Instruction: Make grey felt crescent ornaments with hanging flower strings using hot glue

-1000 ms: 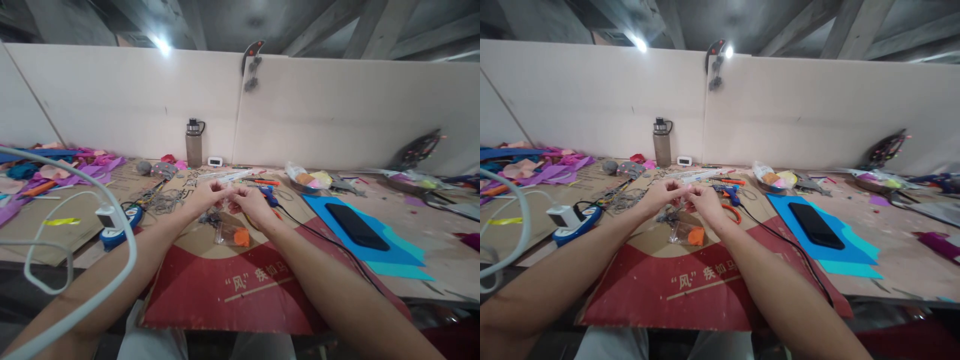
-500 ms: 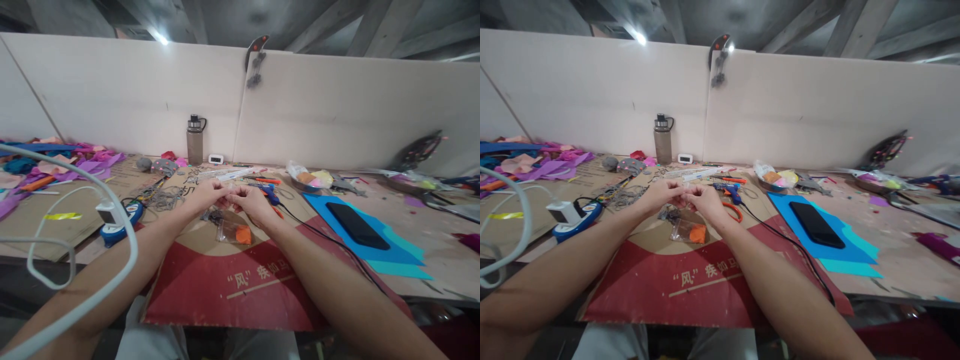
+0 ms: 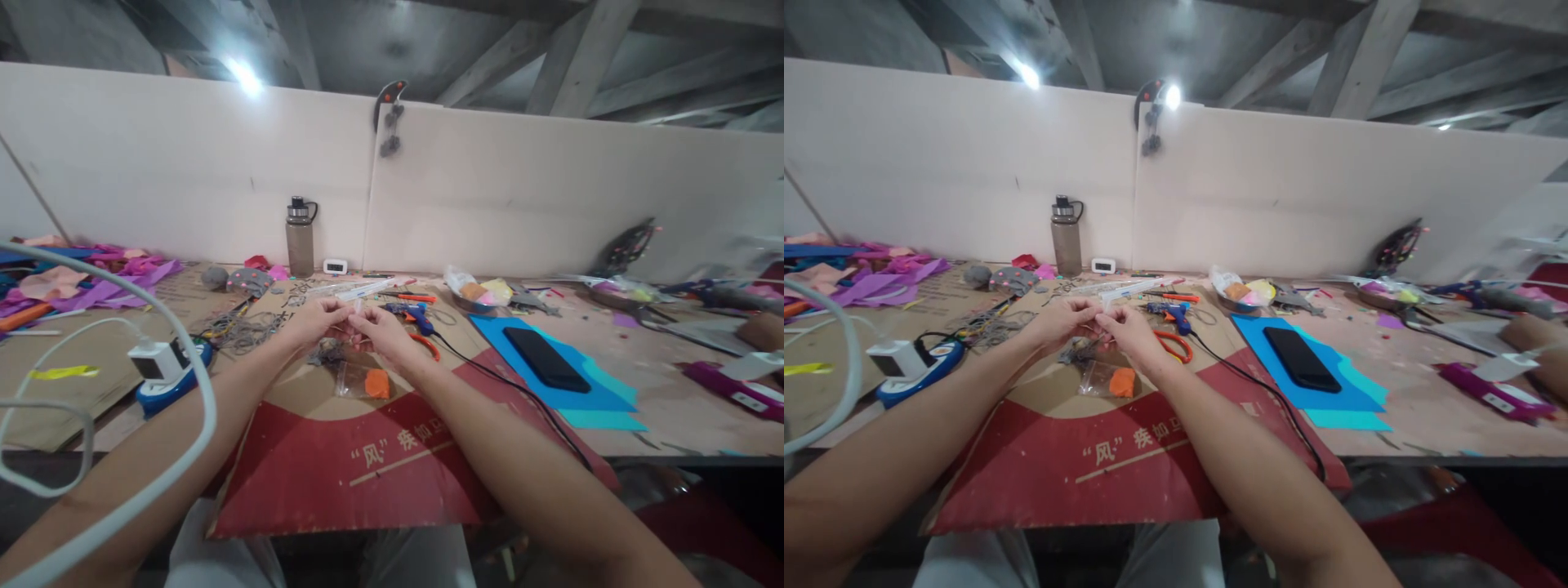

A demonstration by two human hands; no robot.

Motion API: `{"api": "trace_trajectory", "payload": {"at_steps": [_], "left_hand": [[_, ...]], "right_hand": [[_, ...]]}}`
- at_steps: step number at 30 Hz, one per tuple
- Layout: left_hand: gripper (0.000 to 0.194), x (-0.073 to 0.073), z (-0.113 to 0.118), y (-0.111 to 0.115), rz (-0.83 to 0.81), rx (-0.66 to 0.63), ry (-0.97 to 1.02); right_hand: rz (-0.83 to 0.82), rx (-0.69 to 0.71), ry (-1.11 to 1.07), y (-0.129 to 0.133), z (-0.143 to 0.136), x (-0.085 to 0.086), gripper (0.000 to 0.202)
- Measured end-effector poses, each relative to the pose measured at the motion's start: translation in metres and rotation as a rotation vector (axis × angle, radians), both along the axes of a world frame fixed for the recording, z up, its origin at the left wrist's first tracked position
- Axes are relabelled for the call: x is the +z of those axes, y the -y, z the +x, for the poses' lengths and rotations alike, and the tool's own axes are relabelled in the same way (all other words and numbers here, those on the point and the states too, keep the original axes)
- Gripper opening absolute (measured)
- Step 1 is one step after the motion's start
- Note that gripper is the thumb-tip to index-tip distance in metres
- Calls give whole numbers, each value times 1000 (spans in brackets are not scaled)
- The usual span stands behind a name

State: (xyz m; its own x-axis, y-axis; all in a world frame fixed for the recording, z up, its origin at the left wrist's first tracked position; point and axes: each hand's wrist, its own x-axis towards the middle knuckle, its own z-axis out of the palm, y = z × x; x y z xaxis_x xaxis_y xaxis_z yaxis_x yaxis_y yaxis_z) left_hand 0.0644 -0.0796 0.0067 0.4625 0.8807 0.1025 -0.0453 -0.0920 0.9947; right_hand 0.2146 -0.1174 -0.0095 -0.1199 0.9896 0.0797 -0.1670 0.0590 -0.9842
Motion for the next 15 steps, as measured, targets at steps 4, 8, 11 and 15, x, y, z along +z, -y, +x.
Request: {"api": "trace_trajectory", "payload": {"at_steps": [4, 8, 11, 15], "left_hand": [[36, 3, -1, 0, -10, 10, -19], [35, 2, -2, -2, 3, 10, -62], [34, 0, -1, -4, 80, 50, -144], [34, 1, -1, -3, 249, 80, -293]], "right_hand": [[38, -1, 5, -2, -2, -2, 27], [138, -27, 125, -5, 0, -4, 16], [201, -55, 264, -6, 1, -6, 10], [214, -72, 368, -7, 2, -5, 15]]}}
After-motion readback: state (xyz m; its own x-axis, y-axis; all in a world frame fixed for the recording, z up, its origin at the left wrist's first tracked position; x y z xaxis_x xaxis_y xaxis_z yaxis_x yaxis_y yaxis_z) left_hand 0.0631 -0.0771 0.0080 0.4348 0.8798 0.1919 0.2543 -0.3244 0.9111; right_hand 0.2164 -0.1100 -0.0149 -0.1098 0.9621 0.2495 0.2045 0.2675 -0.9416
